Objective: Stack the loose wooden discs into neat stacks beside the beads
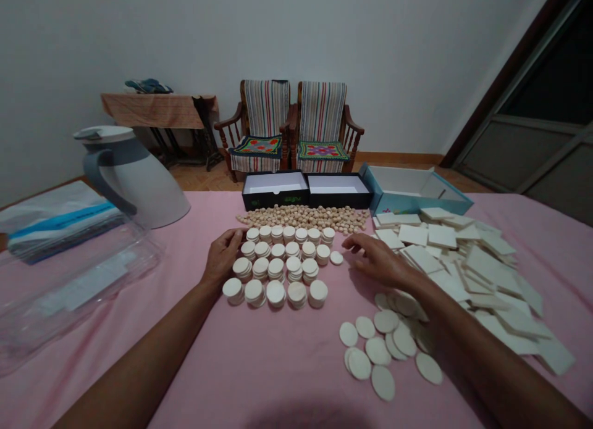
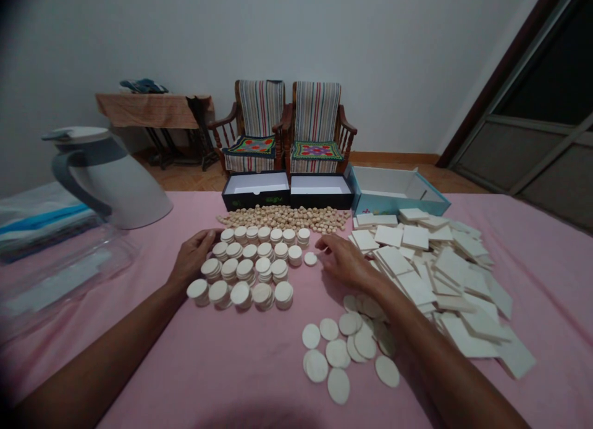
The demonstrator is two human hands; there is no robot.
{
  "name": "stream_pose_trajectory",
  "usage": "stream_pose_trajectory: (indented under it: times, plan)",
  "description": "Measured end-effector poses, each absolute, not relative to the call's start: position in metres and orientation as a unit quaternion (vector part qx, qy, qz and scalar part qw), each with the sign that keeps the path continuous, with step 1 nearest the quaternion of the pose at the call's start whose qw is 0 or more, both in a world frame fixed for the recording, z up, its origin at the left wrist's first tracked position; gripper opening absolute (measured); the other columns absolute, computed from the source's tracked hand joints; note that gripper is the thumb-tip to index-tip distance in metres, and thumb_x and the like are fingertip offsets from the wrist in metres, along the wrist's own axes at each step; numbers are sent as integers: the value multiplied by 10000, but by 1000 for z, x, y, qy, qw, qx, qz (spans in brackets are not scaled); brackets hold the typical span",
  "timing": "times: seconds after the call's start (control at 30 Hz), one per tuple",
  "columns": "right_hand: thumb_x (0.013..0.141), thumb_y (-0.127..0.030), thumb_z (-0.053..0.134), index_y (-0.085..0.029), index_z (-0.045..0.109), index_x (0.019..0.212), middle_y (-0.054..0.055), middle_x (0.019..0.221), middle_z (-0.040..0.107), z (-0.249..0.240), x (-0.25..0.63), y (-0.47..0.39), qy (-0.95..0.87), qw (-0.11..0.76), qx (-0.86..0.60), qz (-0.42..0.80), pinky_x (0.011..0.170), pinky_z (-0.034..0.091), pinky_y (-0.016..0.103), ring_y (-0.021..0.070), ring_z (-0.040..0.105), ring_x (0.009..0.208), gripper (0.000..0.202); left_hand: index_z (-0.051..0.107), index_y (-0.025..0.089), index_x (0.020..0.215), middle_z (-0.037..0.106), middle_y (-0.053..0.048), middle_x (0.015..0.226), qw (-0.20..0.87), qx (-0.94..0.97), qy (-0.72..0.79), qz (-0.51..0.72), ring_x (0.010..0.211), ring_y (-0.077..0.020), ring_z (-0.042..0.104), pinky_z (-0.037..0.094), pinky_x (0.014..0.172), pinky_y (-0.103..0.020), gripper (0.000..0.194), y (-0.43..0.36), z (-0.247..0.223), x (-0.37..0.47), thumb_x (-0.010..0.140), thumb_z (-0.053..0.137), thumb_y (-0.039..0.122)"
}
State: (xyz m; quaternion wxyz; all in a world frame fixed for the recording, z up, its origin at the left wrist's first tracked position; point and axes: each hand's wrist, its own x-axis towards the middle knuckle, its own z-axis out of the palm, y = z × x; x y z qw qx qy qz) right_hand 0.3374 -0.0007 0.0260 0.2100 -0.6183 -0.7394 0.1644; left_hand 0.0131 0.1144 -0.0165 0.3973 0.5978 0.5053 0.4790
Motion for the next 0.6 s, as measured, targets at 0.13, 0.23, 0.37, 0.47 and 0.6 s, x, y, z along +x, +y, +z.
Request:
stream_pose_trajectory:
  times: [0.13, 0.23, 0.37, 0.47, 0.6]
  plan:
    - [723, -106, 521, -180, 602, 912, 70, 891, 627, 43, 355, -24, -750, 73, -626, 201, 666, 409, 287, 187, 559, 784, 218, 663, 150, 995, 705, -88, 990, 401, 591, 506, 484, 910, -229, 638, 499, 781, -307, 466, 117, -19, 12, 771, 551, 543]
    - [707, -96, 517, -189, 610, 844, 63, 874, 623, 46, 361, -40, -770, -3, -608, 191, 699, 385, 297, 193, 549, 793, 190, 667, 152, 995, 705, -83, 991, 392, 597, 511, 478, 912, -225, 637, 498, 792, -305, 461, 117, -18, 12, 768, 554, 537]
    - [667, -64, 495, -188, 575, 820, 57, 867, 601, 42, 361, -52, -771, -52, -608, 184, 688, 356, 289, 192, 535, 793, 212, 669, 145, 992, 700, -86, 1007, 375, 604, 522, 471, 923, -230, 632, 493, 813, -317, 461, 115, -16, 12, 770, 548, 530]
    - [638, -69, 511, -186, 542, 801, 55, 871, 593, 41, 360, -52, -772, -48, -604, 192, 661, 346, 276, 188, 522, 787, 203, 669, 146, 1001, 703, -89, 995, 378, 604, 519, 472, 925, -238, 632, 493, 816, -328, 469, 115, -15, 13, 768, 547, 535]
    - [675, -115, 542, -186, 521, 742, 22, 745, 579, 41, 360, -39, -760, 15, -601, 248, 589, 344, 248, 151, 510, 680, 100, 668, 144, 1000, 702, -92, 993, 386, 603, 512, 474, 925, -241, 634, 494, 807, -327, 479, 116, -16, 13, 765, 550, 545]
